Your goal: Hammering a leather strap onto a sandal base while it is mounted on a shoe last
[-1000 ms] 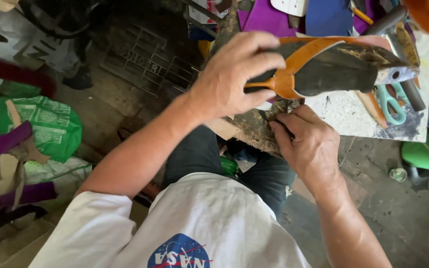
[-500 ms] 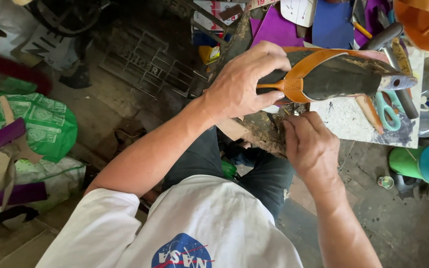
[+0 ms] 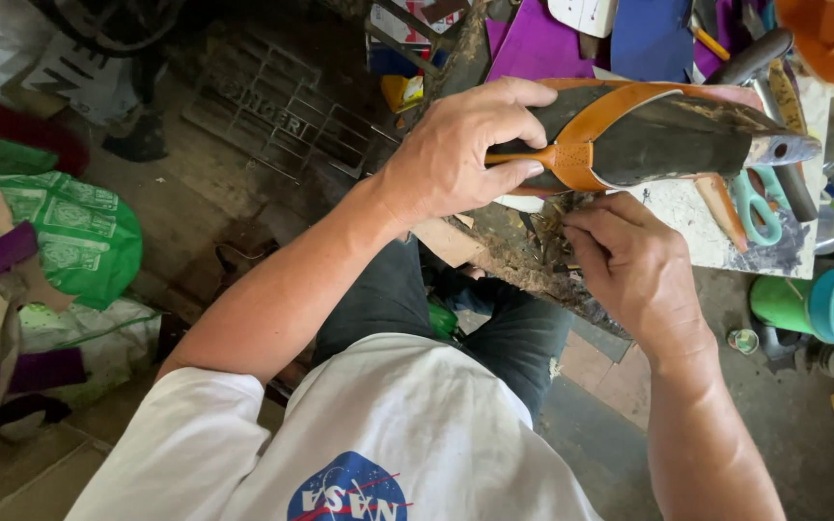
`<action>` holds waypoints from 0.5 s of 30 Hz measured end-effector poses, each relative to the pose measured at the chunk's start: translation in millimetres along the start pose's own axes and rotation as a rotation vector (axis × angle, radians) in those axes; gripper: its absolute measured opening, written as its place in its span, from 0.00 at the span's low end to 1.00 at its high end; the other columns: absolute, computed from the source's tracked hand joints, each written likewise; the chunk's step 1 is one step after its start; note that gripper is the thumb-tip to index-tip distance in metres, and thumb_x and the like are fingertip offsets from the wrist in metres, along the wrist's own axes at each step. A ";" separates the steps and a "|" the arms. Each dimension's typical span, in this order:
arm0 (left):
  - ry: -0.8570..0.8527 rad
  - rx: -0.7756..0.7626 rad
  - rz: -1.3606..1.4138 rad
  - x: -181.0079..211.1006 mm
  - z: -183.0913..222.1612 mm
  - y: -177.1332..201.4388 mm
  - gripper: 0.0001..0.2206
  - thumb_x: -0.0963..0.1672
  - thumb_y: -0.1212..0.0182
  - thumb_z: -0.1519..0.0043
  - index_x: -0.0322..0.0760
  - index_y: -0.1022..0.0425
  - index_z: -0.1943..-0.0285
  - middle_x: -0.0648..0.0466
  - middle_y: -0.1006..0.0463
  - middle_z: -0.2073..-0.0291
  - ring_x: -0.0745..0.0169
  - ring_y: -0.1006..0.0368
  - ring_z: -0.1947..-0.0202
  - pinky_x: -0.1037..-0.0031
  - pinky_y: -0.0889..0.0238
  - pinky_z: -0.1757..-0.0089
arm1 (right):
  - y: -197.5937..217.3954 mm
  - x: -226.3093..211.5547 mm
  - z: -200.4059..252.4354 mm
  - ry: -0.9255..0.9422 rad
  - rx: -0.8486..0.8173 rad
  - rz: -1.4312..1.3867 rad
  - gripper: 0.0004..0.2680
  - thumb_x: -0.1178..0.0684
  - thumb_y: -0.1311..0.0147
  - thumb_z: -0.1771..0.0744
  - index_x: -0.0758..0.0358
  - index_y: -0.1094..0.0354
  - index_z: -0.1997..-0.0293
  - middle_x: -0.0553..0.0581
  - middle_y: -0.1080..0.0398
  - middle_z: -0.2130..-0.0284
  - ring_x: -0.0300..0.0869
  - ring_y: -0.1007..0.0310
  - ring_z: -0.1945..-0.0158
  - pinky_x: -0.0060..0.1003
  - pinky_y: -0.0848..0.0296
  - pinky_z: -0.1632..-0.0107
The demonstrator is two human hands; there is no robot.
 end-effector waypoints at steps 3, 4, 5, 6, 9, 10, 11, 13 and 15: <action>-0.037 0.014 -0.012 1.6 0.7 1.5 0.08 0.37 0.26 0.41 0.32 0.22 0.58 0.43 0.27 0.42 0.46 0.22 0.46 0.59 0.27 0.48 | 2.4 -0.3 -3.7 0.060 0.007 0.034 0.03 0.66 0.44 0.31 0.72 0.25 0.55 0.64 0.28 0.60 0.52 0.25 0.59 0.43 0.24 0.51; -0.031 0.009 -0.020 3.9 -0.2 2.8 0.08 0.37 0.26 0.42 0.32 0.22 0.59 0.42 0.26 0.43 0.46 0.22 0.47 0.60 0.27 0.47 | 5.4 0.6 -4.3 0.038 0.003 0.014 0.03 0.67 0.45 0.31 0.73 0.26 0.55 0.65 0.27 0.61 0.52 0.25 0.60 0.43 0.25 0.54; -0.024 0.004 -0.029 6.3 -1.2 3.9 0.08 0.37 0.26 0.42 0.33 0.22 0.59 0.41 0.25 0.43 0.47 0.22 0.47 0.60 0.28 0.45 | 8.4 1.6 -5.0 0.016 -0.001 -0.005 0.03 0.68 0.46 0.31 0.74 0.27 0.56 0.65 0.26 0.63 0.53 0.25 0.62 0.43 0.26 0.57; -0.027 0.002 -0.025 6.7 -1.5 4.3 0.08 0.37 0.26 0.42 0.33 0.22 0.59 0.41 0.25 0.43 0.47 0.22 0.47 0.60 0.28 0.45 | 11.4 1.6 -3.8 0.012 0.000 -0.003 0.03 0.68 0.46 0.31 0.74 0.27 0.56 0.65 0.26 0.63 0.53 0.25 0.62 0.43 0.26 0.57; -0.002 -0.004 -0.055 7.3 -0.9 4.2 0.06 0.38 0.27 0.41 0.34 0.21 0.62 0.41 0.24 0.44 0.47 0.21 0.48 0.59 0.28 0.46 | 17.9 4.1 4.1 -0.029 0.089 0.057 0.01 0.67 0.44 0.30 0.74 0.28 0.59 0.66 0.26 0.65 0.54 0.27 0.63 0.46 0.29 0.59; -0.008 0.000 -0.044 7.2 -0.9 4.7 0.06 0.38 0.27 0.41 0.33 0.21 0.62 0.40 0.25 0.43 0.46 0.22 0.47 0.59 0.27 0.47 | 16.7 7.7 8.4 -0.098 0.102 0.072 0.02 0.66 0.43 0.30 0.70 0.26 0.58 0.63 0.25 0.65 0.51 0.27 0.63 0.44 0.30 0.59; -0.014 0.003 -0.032 7.2 -0.9 5.2 0.06 0.38 0.27 0.40 0.33 0.22 0.62 0.39 0.25 0.43 0.44 0.22 0.46 0.59 0.27 0.48 | 15.7 11.3 12.8 -0.167 0.116 0.087 0.02 0.65 0.43 0.31 0.67 0.24 0.58 0.61 0.25 0.66 0.49 0.26 0.64 0.42 0.30 0.60; -0.025 0.013 -0.038 6.8 -0.9 4.3 0.06 0.38 0.27 0.41 0.33 0.21 0.61 0.39 0.24 0.44 0.45 0.22 0.46 0.58 0.28 0.47 | 5.6 6.6 14.6 -0.196 0.110 0.001 0.02 0.65 0.41 0.32 0.69 0.24 0.58 0.61 0.25 0.66 0.46 0.27 0.66 0.38 0.28 0.63; -0.035 0.017 -0.047 7.0 -1.0 4.6 0.06 0.38 0.27 0.41 0.33 0.21 0.61 0.40 0.24 0.44 0.45 0.23 0.46 0.58 0.28 0.46 | -3.6 -1.2 13.7 -0.225 0.109 -0.090 0.02 0.66 0.40 0.32 0.71 0.24 0.58 0.62 0.25 0.67 0.43 0.27 0.68 0.34 0.26 0.66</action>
Point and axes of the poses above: each hand's wrist, its own z-axis away from the middle knuckle, its own y-axis out of the back of the hand, x = y × z, the point moved 2 cm from there along -z, towards the middle knuckle
